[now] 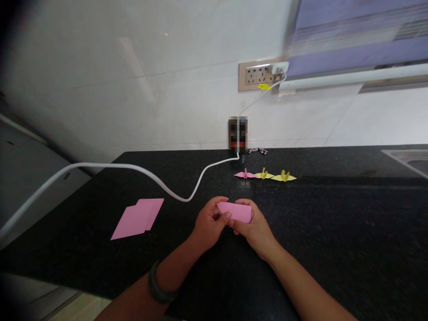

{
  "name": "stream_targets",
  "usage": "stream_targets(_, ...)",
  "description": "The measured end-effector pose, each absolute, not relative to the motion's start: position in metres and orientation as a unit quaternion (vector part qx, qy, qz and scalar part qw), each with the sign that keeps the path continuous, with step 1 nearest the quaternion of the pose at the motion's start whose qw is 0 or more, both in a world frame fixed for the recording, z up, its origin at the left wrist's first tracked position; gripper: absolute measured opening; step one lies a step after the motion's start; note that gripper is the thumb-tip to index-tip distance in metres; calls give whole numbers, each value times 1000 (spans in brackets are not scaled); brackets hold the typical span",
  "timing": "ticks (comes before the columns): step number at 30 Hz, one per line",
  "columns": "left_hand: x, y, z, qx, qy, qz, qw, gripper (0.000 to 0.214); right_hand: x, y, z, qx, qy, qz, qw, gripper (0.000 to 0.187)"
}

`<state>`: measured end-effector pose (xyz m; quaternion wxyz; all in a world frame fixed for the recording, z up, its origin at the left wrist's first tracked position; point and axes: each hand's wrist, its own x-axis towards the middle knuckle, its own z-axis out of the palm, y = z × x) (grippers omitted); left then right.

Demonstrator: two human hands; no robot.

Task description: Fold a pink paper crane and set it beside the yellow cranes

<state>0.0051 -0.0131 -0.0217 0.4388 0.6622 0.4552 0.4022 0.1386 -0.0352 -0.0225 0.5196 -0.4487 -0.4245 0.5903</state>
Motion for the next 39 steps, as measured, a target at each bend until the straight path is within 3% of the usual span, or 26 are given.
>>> stream_targets(10, -3, -9, -12, 652, 494, 447, 361, 33, 143, -36, -23, -456, -453, 576, 505, 53)
stream_targets(14, -10, -6, -5, 708, 487, 468, 206, 31, 146, -34, -24, -461, -436, 571, 521, 52)
stream_targets(17, -11, -9, 2, 816, 411, 399, 85, 38, 148, -32, -24, -456, -414, 577, 537, 53)
stream_targets(22, -7, -10, 0, 881, 336, 330, 43, 23, 149, -34, -21, -431, -403, 611, 528, 55)
stream_targets(26, -7, -9, -1, 855, 361, 349, 129, 20, 151, -34, -17, -425, -412, 630, 503, 45)
stream_targets(31, -2, -12, -4, 719, 442, 380, 380, 20, 156, -30, -16, -469, -475, 505, 548, 45)
stream_targets(34, 1, -12, -9, 640, 440, 374, 507, 23, 158, -29, -16, -487, -505, 493, 515, 32)
stream_targets(39, 3, -10, -11, 580, 423, 374, 587, 21, 159, -30, -19, -501, -528, 485, 485, 19)
